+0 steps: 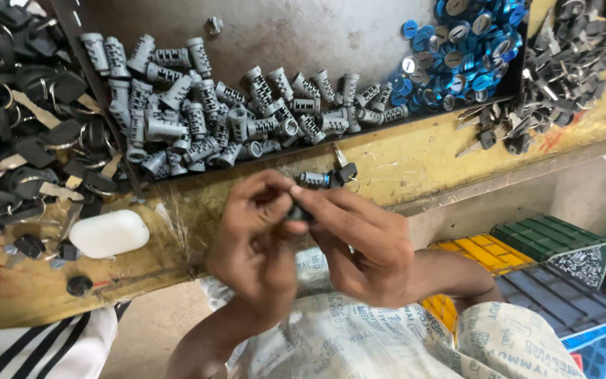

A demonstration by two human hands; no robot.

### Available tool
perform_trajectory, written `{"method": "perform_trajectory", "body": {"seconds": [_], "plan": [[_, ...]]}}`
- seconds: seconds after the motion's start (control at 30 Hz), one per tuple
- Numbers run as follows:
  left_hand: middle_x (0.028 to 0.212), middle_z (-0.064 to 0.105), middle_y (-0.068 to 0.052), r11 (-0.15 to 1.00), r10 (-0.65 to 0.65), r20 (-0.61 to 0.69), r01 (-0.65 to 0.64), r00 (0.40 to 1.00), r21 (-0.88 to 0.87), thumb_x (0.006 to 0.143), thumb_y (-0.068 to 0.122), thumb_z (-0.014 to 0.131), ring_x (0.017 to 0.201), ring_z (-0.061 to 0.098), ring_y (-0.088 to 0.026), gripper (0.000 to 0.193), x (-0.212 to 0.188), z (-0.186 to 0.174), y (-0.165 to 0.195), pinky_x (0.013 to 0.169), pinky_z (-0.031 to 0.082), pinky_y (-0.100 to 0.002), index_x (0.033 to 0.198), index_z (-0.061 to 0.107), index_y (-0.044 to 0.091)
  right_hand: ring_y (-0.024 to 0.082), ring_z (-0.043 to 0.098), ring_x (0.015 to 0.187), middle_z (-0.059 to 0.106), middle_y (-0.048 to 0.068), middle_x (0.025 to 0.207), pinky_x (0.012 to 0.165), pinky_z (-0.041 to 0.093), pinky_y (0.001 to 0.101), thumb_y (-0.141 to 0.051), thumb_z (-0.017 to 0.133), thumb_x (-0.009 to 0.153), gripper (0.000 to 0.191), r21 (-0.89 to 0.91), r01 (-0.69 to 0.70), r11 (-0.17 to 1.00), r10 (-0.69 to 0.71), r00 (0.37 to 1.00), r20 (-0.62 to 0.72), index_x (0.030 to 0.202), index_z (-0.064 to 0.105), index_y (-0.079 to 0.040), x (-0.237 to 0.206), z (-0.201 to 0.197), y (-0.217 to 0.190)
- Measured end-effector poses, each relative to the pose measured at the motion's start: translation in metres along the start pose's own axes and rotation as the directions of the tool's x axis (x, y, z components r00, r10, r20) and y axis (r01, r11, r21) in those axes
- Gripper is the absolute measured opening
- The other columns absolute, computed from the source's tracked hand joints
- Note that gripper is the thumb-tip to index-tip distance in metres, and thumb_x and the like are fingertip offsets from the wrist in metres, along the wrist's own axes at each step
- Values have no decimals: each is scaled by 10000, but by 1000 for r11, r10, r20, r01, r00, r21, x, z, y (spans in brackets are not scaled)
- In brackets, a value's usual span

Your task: The person picks keys and gray plastic key-head components from trays on the workbench, inserts a key into a plastic head, presses a blue cap onto the assembly, and places the finished key blank into the tray. They repeat this assembly for multiple keys throughout the clip.

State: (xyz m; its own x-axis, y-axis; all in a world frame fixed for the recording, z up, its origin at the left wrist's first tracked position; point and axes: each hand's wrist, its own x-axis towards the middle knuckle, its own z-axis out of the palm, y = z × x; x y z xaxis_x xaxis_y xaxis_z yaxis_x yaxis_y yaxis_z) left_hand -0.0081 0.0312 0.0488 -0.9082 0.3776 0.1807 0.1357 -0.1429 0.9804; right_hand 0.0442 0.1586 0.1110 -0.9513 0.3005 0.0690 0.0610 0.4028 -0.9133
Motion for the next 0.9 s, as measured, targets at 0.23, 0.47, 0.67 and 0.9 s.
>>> {"method": "perform_trajectory", "body": {"seconds": [0.23,0.47,0.67,0.9], "plan": [[1007,765,-174,888,-336,56,336,940,-315,1025,-28,661,903,772,-202,28,2,-14,-27,713,631,-262,1052,661,-21,264,729,775,779,166,1041,653,547,396,34,777,1031,88,-725,8,689,-106,990,-90,1118,776,48,65,-103,58],[1027,748,-163,955,-229,13,227,973,-194,1011,-79,657,928,772,-202,84,1,-17,-33,729,641,-256,1076,679,-30,239,695,910,740,116,1061,734,573,352,53,778,972,146,-818,227,529,-236,965,116,1072,790,-53,106,-78,88],[1033,736,-155,922,-291,18,285,957,-262,997,-82,664,932,754,-197,128,5,-18,-29,767,618,-251,1119,672,-43,270,669,1028,684,146,1119,853,571,341,108,658,1020,249,-765,283,578,-296,947,127,1242,704,3,102,-74,81],[1024,744,-154,927,-263,32,262,964,-269,999,-86,677,936,769,-197,118,10,-20,-27,768,637,-264,1104,682,-33,278,671,933,668,133,1000,832,555,391,60,704,1012,127,-811,242,533,-155,970,188,1129,694,10,106,-75,86]]}}
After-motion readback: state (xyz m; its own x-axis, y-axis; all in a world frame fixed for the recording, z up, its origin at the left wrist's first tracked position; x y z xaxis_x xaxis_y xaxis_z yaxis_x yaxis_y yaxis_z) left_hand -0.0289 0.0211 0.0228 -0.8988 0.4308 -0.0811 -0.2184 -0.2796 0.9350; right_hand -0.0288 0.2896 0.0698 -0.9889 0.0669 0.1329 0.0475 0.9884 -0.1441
